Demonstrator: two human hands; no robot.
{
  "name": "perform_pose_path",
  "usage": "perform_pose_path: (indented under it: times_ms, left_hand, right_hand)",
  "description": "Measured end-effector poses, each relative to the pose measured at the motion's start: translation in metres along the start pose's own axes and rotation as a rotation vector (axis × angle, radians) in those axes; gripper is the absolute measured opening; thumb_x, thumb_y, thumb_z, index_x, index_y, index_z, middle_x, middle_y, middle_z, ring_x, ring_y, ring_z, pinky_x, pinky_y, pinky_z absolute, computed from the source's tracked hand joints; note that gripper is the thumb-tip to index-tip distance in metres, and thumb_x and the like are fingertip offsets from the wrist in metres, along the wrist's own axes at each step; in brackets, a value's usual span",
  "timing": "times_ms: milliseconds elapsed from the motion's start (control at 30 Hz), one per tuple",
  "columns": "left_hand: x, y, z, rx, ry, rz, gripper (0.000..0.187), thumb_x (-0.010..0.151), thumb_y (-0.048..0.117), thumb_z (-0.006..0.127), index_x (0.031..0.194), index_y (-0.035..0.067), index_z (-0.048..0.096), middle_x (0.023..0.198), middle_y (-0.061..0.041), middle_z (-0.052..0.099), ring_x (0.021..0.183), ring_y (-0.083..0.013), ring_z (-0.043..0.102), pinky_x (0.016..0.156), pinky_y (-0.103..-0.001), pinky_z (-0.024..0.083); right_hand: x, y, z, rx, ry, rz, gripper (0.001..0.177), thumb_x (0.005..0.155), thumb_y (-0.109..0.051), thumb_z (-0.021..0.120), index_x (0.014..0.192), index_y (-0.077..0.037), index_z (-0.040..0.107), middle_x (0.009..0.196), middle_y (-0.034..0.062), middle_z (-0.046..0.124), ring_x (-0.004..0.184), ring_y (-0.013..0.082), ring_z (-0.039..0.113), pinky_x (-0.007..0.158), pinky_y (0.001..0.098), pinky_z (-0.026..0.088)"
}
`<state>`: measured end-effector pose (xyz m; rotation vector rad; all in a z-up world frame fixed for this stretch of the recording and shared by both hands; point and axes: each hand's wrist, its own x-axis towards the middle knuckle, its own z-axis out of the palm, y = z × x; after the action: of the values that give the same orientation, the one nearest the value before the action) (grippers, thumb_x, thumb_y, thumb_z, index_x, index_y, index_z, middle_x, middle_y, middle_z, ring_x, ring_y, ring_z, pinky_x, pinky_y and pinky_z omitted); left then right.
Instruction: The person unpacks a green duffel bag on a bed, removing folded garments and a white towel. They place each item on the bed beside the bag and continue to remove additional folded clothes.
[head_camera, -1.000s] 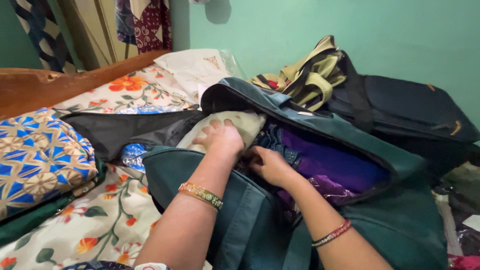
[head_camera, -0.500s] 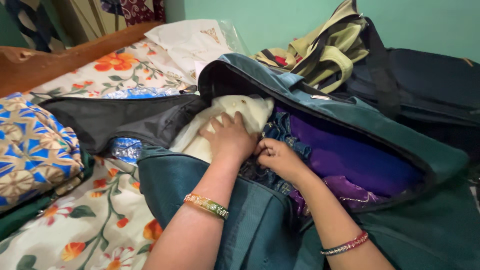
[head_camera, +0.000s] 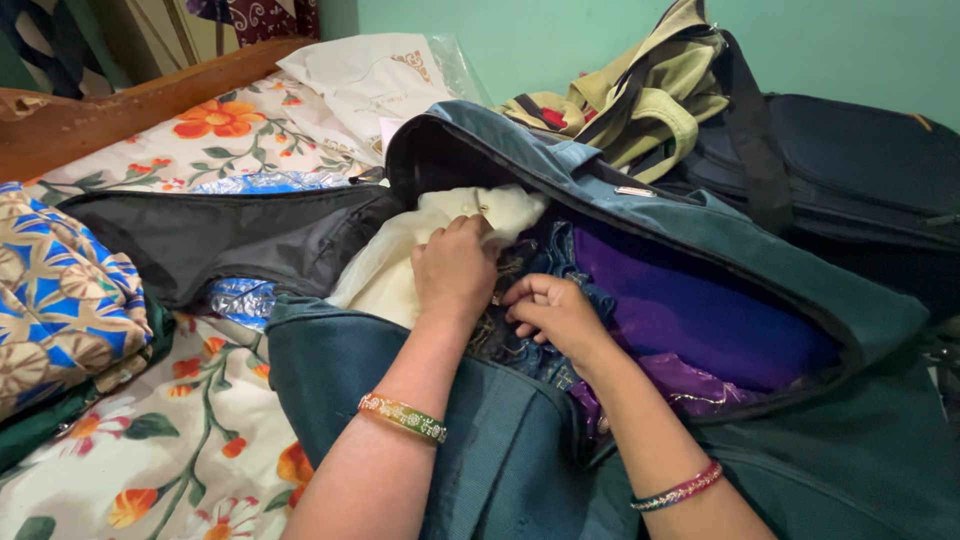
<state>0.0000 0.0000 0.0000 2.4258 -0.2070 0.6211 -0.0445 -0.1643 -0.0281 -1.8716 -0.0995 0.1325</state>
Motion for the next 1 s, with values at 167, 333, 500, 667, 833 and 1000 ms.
perform_pose_path:
  times_ms: [167,333,500,667,833,1000]
  left_hand:
    - [0.013,-0.01,0.001,0.106,0.301,-0.005,0.031,0.092,0.039,0.061,0.11,0.016,0.073,0.126,-0.013,0.066,0.122,-0.0288,0.058,0.096,-0.073,0.032]
    - [0.024,-0.021,-0.011,0.167,-0.009,-0.424,0.06,0.094,0.046,0.057,0.144,0.013,0.055,0.142,-0.01,0.058,0.139,-0.028,0.047,0.112,-0.066,0.029]
    - [0.016,0.002,-0.037,0.163,-0.311,-0.254,0.078,0.09,0.064,0.057,0.151,0.017,0.042,0.155,-0.016,0.039,0.144,-0.0382,0.033,0.11,-0.074,0.021]
    - [-0.013,0.028,-0.042,0.28,-0.428,-0.043,0.089,0.082,0.064,0.064,0.154,0.018,0.038,0.163,-0.019,0.027,0.146,-0.0456,0.02,0.104,-0.079,0.016]
    - [-0.01,0.016,-0.022,0.244,-0.254,-0.135,0.05,0.093,0.037,0.056,0.136,0.013,0.057,0.147,-0.019,0.05,0.136,-0.0471,0.043,0.103,-0.08,0.024]
    - [-0.011,-0.005,-0.015,0.082,-0.176,-0.206,0.039,0.101,0.04,0.048,0.121,0.016,0.071,0.111,-0.016,0.075,0.116,-0.0361,0.066,0.105,-0.066,0.039]
  right_hand:
    - [-0.001,-0.003,-0.002,0.032,0.007,0.004,0.019,0.087,-0.018,0.064,0.101,-0.01,0.072,0.086,-0.0027,0.075,0.066,0.0049,0.062,0.058,0.0202,0.045]
    - [-0.001,-0.003,-0.005,0.062,0.028,0.013,0.023,0.089,-0.02,0.065,0.108,-0.009,0.069,0.087,-0.0016,0.075,0.065,0.0061,0.062,0.057,0.0208,0.044]
    - [0.004,0.002,0.0,0.053,0.08,0.032,0.036,0.091,-0.023,0.066,0.124,-0.009,0.061,0.084,0.0025,0.073,0.063,0.0086,0.063,0.055,0.0228,0.045]
    - [0.006,0.009,-0.001,0.08,0.111,0.001,0.049,0.089,-0.017,0.064,0.136,-0.009,0.052,0.086,0.0055,0.075,0.063,0.0115,0.065,0.053,0.0247,0.045]
    - [0.007,0.021,-0.004,0.118,0.129,-0.012,0.052,0.089,-0.015,0.062,0.14,-0.009,0.049,0.09,0.0071,0.076,0.067,0.0139,0.069,0.056,0.0245,0.048]
    - [0.004,0.031,-0.005,0.224,0.175,-0.068,0.048,0.09,-0.012,0.062,0.136,-0.005,0.052,0.093,0.0095,0.075,0.068,0.015,0.069,0.059,0.0265,0.053]
